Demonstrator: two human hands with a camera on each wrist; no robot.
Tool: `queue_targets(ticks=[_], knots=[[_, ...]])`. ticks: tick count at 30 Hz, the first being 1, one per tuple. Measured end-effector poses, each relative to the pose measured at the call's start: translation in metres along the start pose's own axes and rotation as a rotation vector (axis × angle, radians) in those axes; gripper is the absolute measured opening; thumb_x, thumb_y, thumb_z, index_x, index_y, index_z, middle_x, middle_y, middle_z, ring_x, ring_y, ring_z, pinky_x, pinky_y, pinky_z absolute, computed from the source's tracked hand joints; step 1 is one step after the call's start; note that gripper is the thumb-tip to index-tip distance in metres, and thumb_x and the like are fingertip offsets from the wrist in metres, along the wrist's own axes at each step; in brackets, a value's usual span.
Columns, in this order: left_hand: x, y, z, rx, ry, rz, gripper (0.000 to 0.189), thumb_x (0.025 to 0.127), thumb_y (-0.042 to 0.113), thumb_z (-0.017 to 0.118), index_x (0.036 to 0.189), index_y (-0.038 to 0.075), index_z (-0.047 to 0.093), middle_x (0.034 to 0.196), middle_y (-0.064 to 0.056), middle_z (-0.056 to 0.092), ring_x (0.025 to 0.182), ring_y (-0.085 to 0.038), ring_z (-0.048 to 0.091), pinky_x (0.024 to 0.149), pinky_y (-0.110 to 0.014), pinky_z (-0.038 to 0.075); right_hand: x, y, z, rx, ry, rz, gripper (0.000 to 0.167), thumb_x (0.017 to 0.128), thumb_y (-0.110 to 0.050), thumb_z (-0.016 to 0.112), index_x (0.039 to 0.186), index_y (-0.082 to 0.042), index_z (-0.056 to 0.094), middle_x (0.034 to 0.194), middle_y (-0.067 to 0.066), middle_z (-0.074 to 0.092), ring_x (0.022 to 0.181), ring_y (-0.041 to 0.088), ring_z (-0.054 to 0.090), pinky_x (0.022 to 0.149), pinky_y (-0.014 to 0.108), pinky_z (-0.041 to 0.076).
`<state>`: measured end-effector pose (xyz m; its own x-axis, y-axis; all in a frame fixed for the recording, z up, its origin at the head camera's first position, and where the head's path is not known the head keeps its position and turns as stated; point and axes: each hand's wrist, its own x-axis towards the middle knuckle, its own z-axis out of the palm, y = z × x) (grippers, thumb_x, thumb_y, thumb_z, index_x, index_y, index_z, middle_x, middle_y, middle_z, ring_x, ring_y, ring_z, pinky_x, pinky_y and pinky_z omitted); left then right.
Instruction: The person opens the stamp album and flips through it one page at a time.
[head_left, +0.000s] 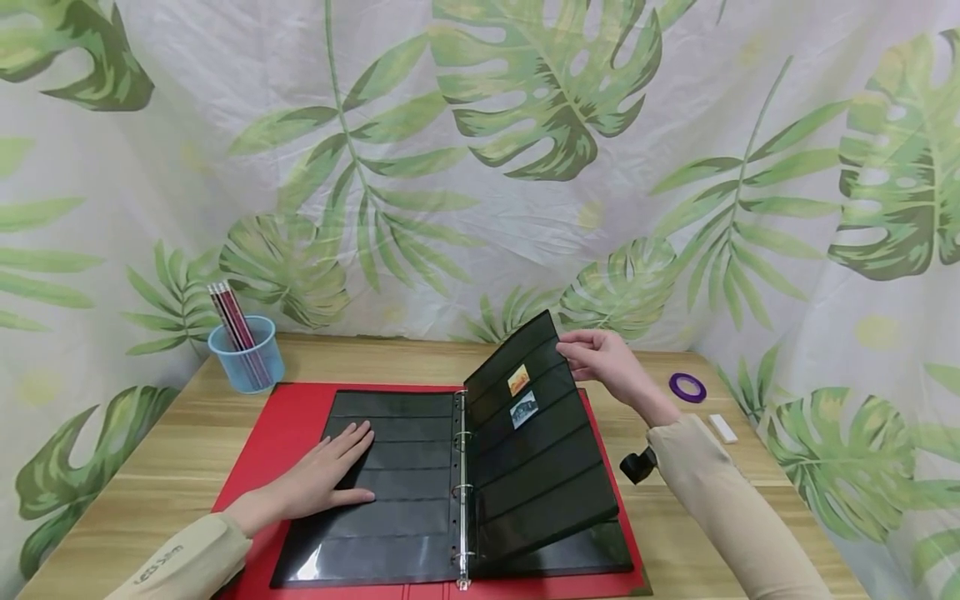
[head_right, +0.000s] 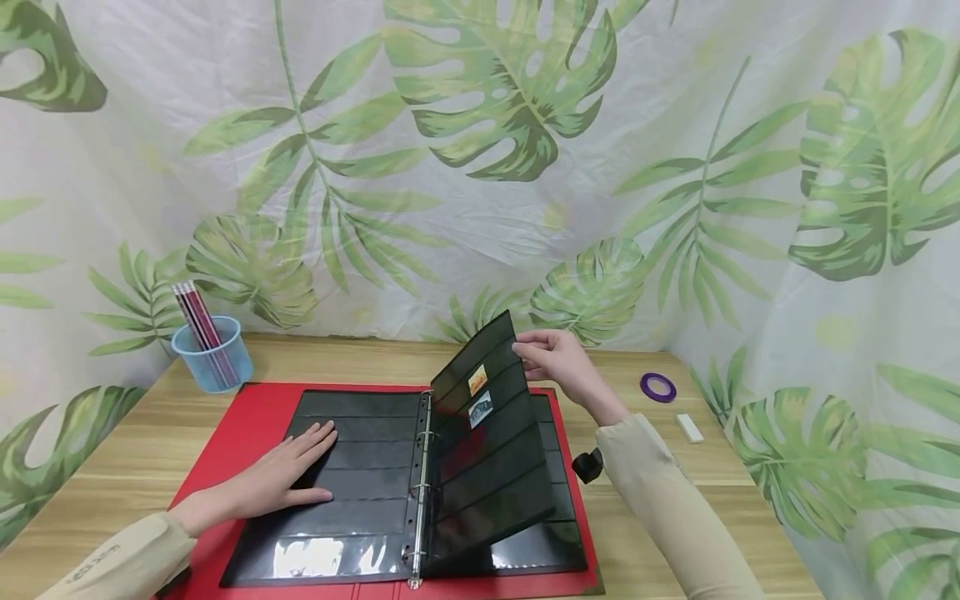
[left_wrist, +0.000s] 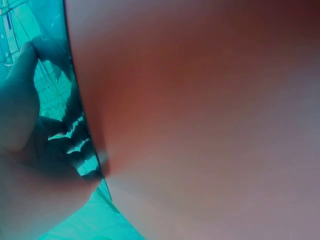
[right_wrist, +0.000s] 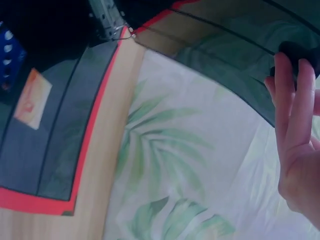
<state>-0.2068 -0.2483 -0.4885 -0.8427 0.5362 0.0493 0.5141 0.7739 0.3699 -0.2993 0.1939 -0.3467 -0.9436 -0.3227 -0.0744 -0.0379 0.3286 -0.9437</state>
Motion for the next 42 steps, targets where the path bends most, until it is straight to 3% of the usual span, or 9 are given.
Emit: queue_targets(ticks=[7,13,17,21,23,26,30,36,42], knots=[[0.002,-0.003,0.002,-0.009,0.03,0.05,0.091,0.086,0.055,0.069,0.146,-0.008,0.041,0.155,-0.031,0.035,0.14,-0.056,0.033,0.105,-0.073,0.032,0.006,-0.021,0.013,0.047,-0.002,0.012,0.049,0.1,-0.021,0.056,0.142,0.005,0.049,0.144,0.026,0.051,0.081,0.001,0.065,0.075,0.018,0.057],[0.012,0.01,-0.011,-0.04,-0.073,-0.024,0.094,0.085,0.051,0.072,0.148,-0.009,0.037,0.157,-0.031,0.031,0.143,-0.055,0.029,0.11,-0.07,0.03,0.011,-0.034,0.025,0.051,-0.002,0.011,0.048,0.1,-0.022,0.057,0.141,0.003,0.051,0.143,0.024,0.054,0.083,0.001,0.067,0.078,0.019,0.058],[0.028,0.03,-0.028,-0.099,-0.081,-0.05,0.09,0.089,0.045,0.07,0.149,-0.01,0.033,0.157,-0.031,0.03,0.144,-0.053,0.029,0.111,-0.064,0.035,0.013,-0.042,0.032,0.038,-0.001,0.006,0.046,0.1,-0.022,0.057,0.14,0.002,0.053,0.144,0.024,0.053,0.088,0.003,0.068,0.081,0.023,0.059],[0.051,0.061,-0.05,-0.187,0.008,-0.008,0.079,0.094,0.038,0.066,0.148,-0.01,0.035,0.153,-0.03,0.038,0.141,-0.048,0.04,0.11,-0.06,0.039,0.016,-0.047,0.042,0.043,0.005,-0.005,0.045,0.1,-0.021,0.057,0.138,0.002,0.055,0.142,0.023,0.055,0.088,0.004,0.067,0.082,0.025,0.059],[0.062,0.079,-0.062,-0.233,0.049,0.016,0.073,0.096,0.037,0.063,0.148,-0.008,0.037,0.141,-0.031,0.052,0.128,-0.045,0.055,0.105,-0.057,0.045,0.018,-0.048,0.047,0.05,0.013,-0.007,0.044,0.1,-0.021,0.058,0.137,0.002,0.056,0.141,0.023,0.056,0.086,0.004,0.067,0.08,0.024,0.059],[0.077,0.105,-0.079,-0.346,0.077,0.011,0.066,0.099,0.036,0.059,0.148,-0.003,0.041,0.14,-0.026,0.056,0.123,-0.04,0.061,0.103,-0.052,0.049,0.02,-0.051,0.053,0.062,0.021,-0.013,0.043,0.099,-0.021,0.058,0.135,0.002,0.058,0.139,0.022,0.058,0.08,0.004,0.065,0.077,0.023,0.059],[0.091,0.131,-0.093,-0.501,0.049,0.007,0.062,0.101,0.036,0.056,0.15,0.0,0.04,0.154,-0.019,0.043,0.137,-0.037,0.05,0.109,-0.051,0.045,0.022,-0.055,0.06,0.059,0.015,-0.03,0.041,0.099,-0.021,0.058,0.134,0.001,0.059,0.138,0.021,0.059,0.081,0.006,0.065,0.078,0.025,0.06],[0.103,0.149,-0.101,-0.564,0.05,-0.019,0.062,0.102,0.035,0.054,0.152,0.003,0.037,0.157,-0.016,0.041,0.143,-0.034,0.044,0.111,-0.05,0.044,0.023,-0.061,0.073,0.061,0.016,-0.073,0.039,0.098,-0.022,0.061,0.131,0.0,0.062,0.131,0.02,0.065,0.077,0.009,0.067,0.078,0.03,0.061],[0.107,0.154,-0.103,-0.611,0.07,-0.071,0.065,0.103,0.035,0.051,0.154,0.0,0.03,0.157,-0.02,0.039,0.141,-0.036,0.046,0.111,-0.052,0.044,0.027,-0.063,0.084,0.079,0.058,-0.109,0.034,0.094,-0.024,0.067,0.119,0.0,0.069,0.102,0.01,0.074,0.068,0.009,0.067,0.071,0.029,0.062]])
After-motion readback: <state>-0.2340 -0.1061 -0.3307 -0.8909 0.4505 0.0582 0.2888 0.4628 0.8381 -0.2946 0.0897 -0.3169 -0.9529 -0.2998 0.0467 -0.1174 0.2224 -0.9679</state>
